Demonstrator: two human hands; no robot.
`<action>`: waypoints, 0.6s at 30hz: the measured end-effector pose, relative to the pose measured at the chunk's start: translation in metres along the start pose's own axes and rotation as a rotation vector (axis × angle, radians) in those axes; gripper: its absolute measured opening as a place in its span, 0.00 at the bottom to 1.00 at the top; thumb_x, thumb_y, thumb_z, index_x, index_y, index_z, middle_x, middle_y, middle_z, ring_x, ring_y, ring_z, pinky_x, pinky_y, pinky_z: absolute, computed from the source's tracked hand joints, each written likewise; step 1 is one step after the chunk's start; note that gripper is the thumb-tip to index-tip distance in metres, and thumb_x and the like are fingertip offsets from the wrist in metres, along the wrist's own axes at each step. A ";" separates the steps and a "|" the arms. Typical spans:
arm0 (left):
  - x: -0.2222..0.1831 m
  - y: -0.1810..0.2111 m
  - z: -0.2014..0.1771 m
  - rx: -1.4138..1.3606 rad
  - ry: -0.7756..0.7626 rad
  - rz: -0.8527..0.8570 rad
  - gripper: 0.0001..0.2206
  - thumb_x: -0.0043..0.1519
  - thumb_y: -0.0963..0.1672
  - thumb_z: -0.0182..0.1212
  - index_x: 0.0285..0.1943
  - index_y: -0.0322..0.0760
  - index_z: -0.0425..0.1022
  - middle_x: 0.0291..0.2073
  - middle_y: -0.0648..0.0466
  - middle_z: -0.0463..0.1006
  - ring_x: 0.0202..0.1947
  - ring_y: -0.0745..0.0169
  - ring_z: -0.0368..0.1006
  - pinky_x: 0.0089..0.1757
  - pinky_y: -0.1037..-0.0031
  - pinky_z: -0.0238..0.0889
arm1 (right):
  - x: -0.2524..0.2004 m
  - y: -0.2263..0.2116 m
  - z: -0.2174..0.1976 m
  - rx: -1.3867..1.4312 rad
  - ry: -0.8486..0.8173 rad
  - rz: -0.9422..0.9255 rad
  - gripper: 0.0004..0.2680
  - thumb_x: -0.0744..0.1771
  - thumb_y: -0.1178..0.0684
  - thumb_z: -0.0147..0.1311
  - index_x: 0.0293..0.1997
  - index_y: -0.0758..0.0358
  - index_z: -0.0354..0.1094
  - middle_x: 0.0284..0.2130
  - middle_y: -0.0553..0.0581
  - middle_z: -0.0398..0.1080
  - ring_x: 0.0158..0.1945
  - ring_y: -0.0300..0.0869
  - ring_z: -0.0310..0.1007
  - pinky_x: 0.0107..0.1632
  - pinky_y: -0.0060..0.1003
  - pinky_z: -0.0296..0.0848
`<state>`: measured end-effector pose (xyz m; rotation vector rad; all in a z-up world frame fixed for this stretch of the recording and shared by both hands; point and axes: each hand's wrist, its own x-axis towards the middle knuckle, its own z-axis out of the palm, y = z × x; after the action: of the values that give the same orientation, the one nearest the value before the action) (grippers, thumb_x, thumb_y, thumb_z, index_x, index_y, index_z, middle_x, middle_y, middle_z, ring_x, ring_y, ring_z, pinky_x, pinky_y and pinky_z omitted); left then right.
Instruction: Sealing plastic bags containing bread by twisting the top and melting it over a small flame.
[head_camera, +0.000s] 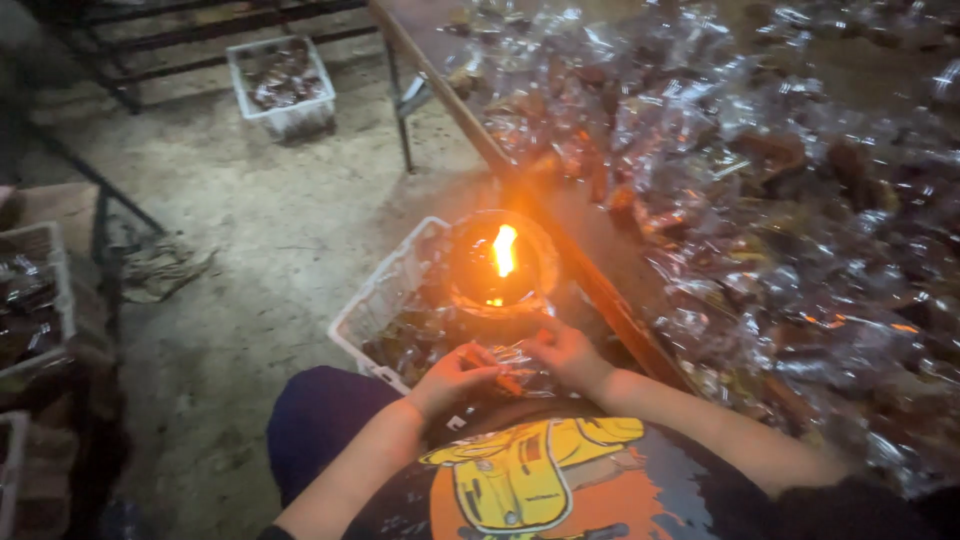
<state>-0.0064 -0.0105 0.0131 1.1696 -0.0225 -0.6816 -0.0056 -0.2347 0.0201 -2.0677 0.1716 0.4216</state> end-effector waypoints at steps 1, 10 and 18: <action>0.017 -0.019 -0.020 0.060 0.032 -0.024 0.14 0.55 0.43 0.75 0.45 0.31 0.78 0.33 0.41 0.77 0.31 0.53 0.77 0.28 0.69 0.73 | -0.001 -0.006 0.001 0.012 0.091 -0.022 0.14 0.65 0.43 0.62 0.56 0.38 0.73 0.42 0.46 0.80 0.48 0.41 0.80 0.54 0.38 0.75; 0.044 -0.041 -0.048 0.142 0.307 0.001 0.12 0.57 0.47 0.75 0.44 0.41 0.80 0.34 0.47 0.81 0.36 0.53 0.81 0.34 0.65 0.74 | -0.004 -0.018 -0.002 0.210 0.097 0.097 0.13 0.63 0.45 0.68 0.44 0.62 0.81 0.36 0.63 0.79 0.41 0.47 0.80 0.44 0.41 0.79; 0.005 -0.002 -0.007 0.905 -0.025 0.128 0.31 0.48 0.52 0.75 0.62 0.50 0.71 0.48 0.47 0.81 0.53 0.43 0.76 0.53 0.58 0.70 | 0.008 -0.042 0.005 0.559 -0.036 0.224 0.09 0.66 0.53 0.62 0.41 0.71 0.73 0.30 0.67 0.75 0.32 0.49 0.78 0.35 0.37 0.76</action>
<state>-0.0012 -0.0077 0.0066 2.0022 -0.4636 -0.5770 0.0127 -0.2084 0.0484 -1.4952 0.4494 0.4829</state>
